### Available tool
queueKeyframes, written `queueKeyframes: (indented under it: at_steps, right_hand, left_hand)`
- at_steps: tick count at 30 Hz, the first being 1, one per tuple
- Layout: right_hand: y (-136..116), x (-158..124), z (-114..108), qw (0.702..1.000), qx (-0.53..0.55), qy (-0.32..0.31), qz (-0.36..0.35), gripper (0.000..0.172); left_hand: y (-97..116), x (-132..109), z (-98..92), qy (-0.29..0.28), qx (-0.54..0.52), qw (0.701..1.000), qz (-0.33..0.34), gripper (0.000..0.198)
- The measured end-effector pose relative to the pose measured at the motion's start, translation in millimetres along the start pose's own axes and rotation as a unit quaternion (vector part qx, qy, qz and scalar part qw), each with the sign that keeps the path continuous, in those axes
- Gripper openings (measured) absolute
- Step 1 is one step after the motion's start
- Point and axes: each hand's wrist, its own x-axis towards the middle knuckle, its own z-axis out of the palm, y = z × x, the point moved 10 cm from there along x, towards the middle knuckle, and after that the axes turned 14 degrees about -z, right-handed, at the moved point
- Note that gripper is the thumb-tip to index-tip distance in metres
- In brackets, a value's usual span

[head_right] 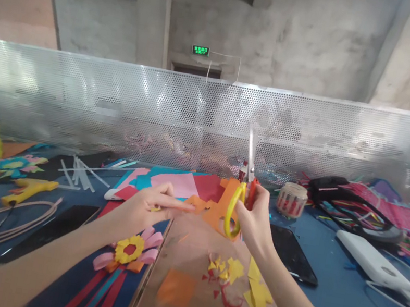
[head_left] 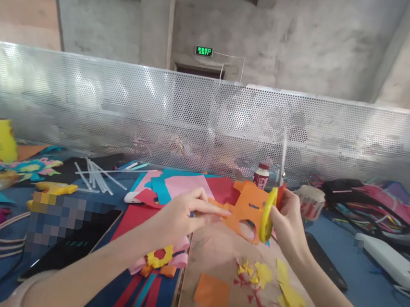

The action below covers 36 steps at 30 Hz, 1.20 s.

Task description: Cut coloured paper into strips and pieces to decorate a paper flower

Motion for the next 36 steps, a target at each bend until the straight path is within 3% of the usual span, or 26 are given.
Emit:
queueKeyframes:
  at_steps: [2, 5, 7, 12, 19, 22, 27, 36]
  right_hand:
    - [14.2, -5.4, 10.3, 0.997, 0.058, -0.018, 0.056, 0.022]
    - [20.2, -20.8, 29.5, 0.992, 0.066, -0.073, 0.085, 0.006]
    - [15.3, -32.8, 38.6, 0.989, 0.066, -0.100, 0.092, 0.005]
    - [-7.7, -60.0, 52.8, 0.979, 0.017, -0.160, 0.123, 0.005]
    - [-2.9, -86.8, 73.4, 0.962, 0.034, -0.180, 0.205, 0.011]
    - [2.5, -91.6, 78.3, 0.963, 0.049, -0.171, 0.203, 0.011]
    - [5.1, -100.7, 92.0, 0.954, 0.138, -0.172, 0.205, 0.011]
    - [-7.5, -106.5, 97.8, 0.945, 0.172, -0.198, 0.197, 0.006]
  left_hand:
    - [-12.1, 4.7, -8.3, 0.030, 0.030, 0.999, -0.014, 0.026]
    - [-34.4, 8.7, -12.1, 0.046, 0.037, 0.996, -0.074, 0.032]
    - [-38.1, 8.2, -15.3, 0.071, 0.030, 0.994, -0.080, 0.034]
    - [-23.6, 3.6, -19.7, 0.116, 0.008, 0.993, -0.030, 0.037]
    - [-30.1, 2.7, -24.4, 0.145, -0.158, 0.973, -0.089, 0.032]
    - [-35.1, 2.0, -23.5, 0.150, -0.224, 0.957, -0.106, 0.039]
    - [-34.9, -2.4, -25.6, 0.166, -0.318, 0.929, -0.093, 0.073]
    - [-28.2, -9.6, -38.9, 0.220, -0.334, 0.912, -0.087, 0.064]
